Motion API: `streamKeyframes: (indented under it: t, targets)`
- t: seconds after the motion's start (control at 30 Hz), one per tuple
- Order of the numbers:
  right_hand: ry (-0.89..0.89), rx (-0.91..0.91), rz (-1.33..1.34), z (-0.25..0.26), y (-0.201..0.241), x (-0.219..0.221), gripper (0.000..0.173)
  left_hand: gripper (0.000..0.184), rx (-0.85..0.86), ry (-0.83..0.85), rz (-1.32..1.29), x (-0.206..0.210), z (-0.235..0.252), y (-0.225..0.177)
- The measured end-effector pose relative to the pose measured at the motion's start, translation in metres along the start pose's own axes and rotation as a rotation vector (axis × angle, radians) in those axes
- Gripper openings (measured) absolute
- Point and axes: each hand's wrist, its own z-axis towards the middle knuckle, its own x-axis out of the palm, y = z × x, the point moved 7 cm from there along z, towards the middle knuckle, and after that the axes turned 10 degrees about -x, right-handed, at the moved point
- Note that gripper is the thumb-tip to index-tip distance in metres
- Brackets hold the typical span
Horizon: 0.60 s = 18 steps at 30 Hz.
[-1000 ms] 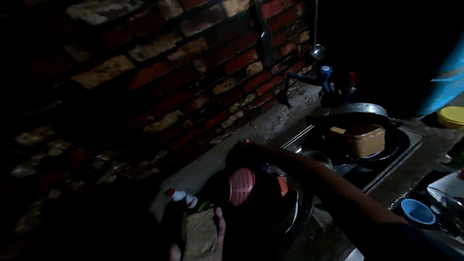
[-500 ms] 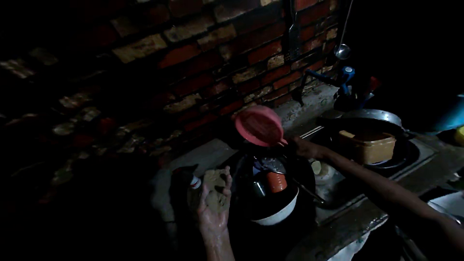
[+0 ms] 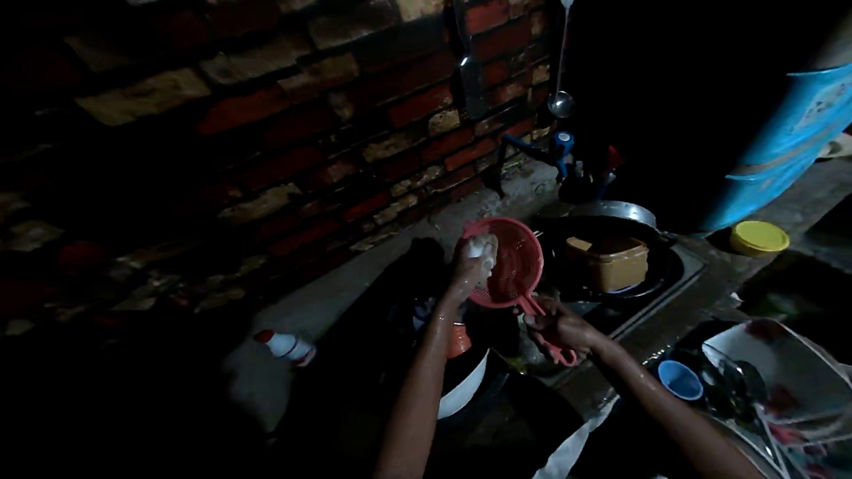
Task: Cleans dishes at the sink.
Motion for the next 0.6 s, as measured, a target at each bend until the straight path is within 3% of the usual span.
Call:
streamKeyframes:
  t: [0.13, 0.23, 0.33, 0.4, 0.5, 0.6]
  targets:
    - [-0.050, -0.008, -0.116, -0.021, 0.021, -0.034, 0.032, 0.047, 0.250, 0.034, 0.632, 0.060, 0.024, -0.004]
    - [-0.053, 0.007, -0.158, -0.035, 0.036, -0.055, 0.032, 0.047, 0.230, 0.050, 1.000, 0.096, 0.015, -0.008]
    - [-0.072, -0.021, -0.161, -0.046, 0.046, -0.071, 0.030, 0.041, 0.135, -0.059, 1.002, 0.112, 0.006, -0.023]
    - [-0.055, -0.049, -0.148, -0.051, 0.047, -0.078, 0.026, 0.039, 0.067, 0.004, 0.928, 0.130, -0.002, -0.035]
    - [0.018, -0.010, -0.146, -0.055, 0.040, -0.091, 0.026, 0.026, 0.280, 0.029, 0.739, 0.165, 0.001, -0.045]
    - [0.065, 0.091, -0.178, -0.067, 0.035, -0.104, 0.022, 0.028, 0.446, -0.105, 0.950, 0.169, 0.013, -0.051]
